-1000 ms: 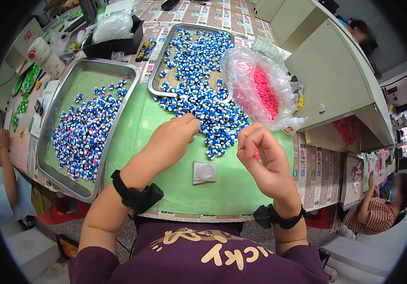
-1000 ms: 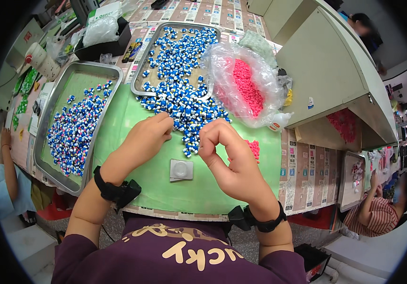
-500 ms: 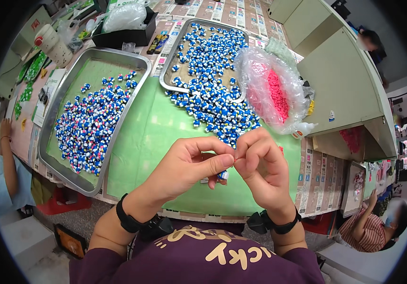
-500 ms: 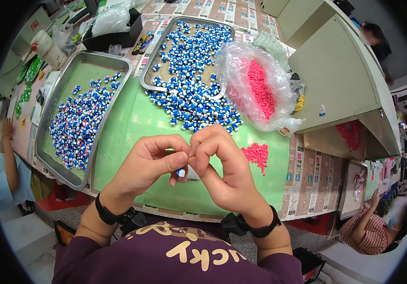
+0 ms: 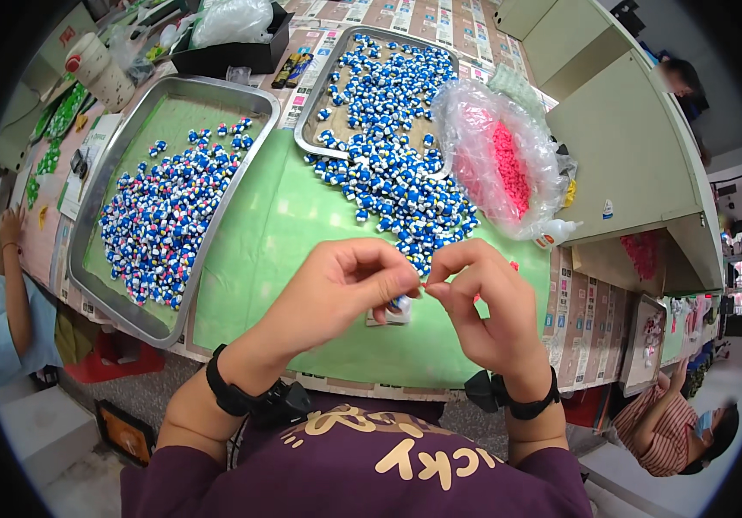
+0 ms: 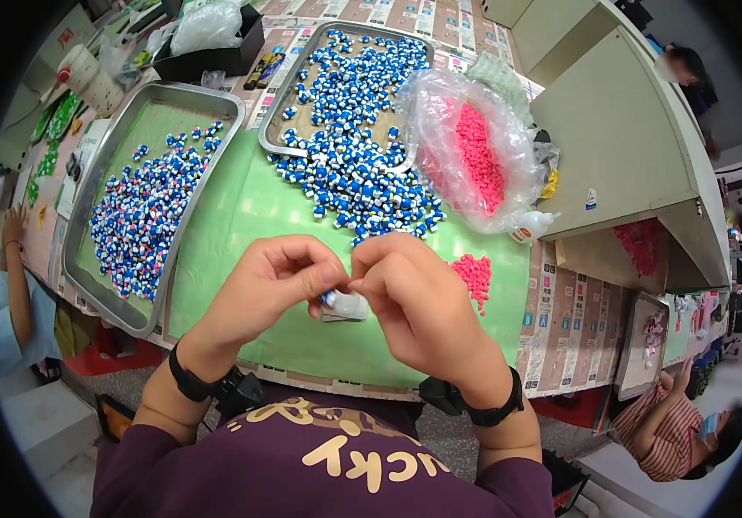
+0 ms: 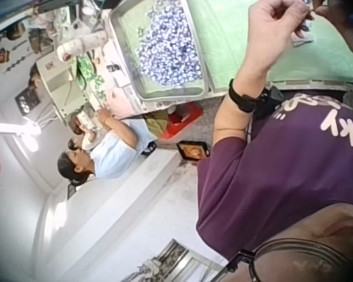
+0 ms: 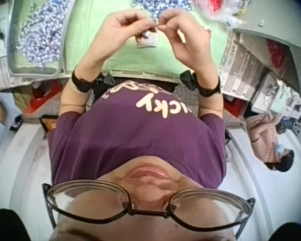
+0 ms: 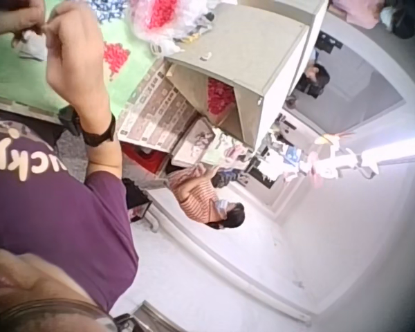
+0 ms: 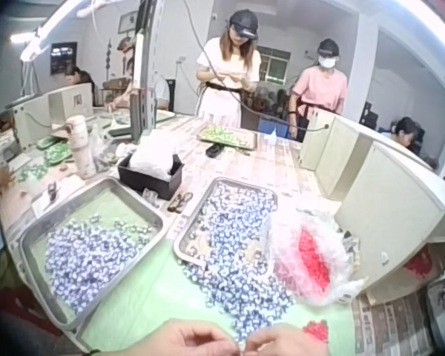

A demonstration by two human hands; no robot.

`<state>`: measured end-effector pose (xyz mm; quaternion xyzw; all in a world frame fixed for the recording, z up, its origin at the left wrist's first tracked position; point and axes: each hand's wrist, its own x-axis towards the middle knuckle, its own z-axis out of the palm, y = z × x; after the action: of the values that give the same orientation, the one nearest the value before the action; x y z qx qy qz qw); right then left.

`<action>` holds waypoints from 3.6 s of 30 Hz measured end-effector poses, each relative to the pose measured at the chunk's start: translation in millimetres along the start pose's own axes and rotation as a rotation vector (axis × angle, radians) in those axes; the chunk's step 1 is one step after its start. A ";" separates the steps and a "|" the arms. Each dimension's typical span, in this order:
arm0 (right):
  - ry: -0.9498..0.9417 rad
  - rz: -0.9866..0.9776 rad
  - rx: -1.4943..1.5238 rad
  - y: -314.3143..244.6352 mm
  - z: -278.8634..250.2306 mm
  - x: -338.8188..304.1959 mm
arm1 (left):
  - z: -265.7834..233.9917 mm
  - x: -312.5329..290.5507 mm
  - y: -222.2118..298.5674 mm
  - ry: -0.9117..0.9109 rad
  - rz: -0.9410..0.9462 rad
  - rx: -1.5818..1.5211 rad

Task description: The person sits at a workstation and repeatedly picks up small blue and white capsule-shaped candies and pink pellets. They insert the pink pellets into the blue capsules by hand, one at a time, and place the assembled items into a metal tray.

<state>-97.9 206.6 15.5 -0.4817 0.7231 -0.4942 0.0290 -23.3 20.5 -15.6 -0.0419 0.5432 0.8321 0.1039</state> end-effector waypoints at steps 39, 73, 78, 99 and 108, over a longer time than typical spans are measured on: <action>0.226 0.188 0.328 -12.4 16.9 8.7 | 16.8 -5.8 7.4 0.241 0.631 0.347; -0.328 0.332 -0.676 44.0 -24.1 -48.6 | -34.7 32.8 8.0 0.169 0.459 1.336; -0.277 0.277 -0.534 42.8 -19.5 -48.1 | -42.0 53.7 -7.6 0.132 0.371 1.404; 0.105 0.059 0.256 -8.6 2.8 3.7 | -0.9 1.4 12.5 -0.105 0.053 -0.120; 0.135 0.001 0.220 -5.0 5.5 -3.8 | 5.4 1.5 6.2 -0.133 0.014 -0.143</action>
<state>-89.7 205.3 14.8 -0.4410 0.6653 -0.6016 0.0332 -25.9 23.2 -8.1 0.0096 0.4745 0.8705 0.1307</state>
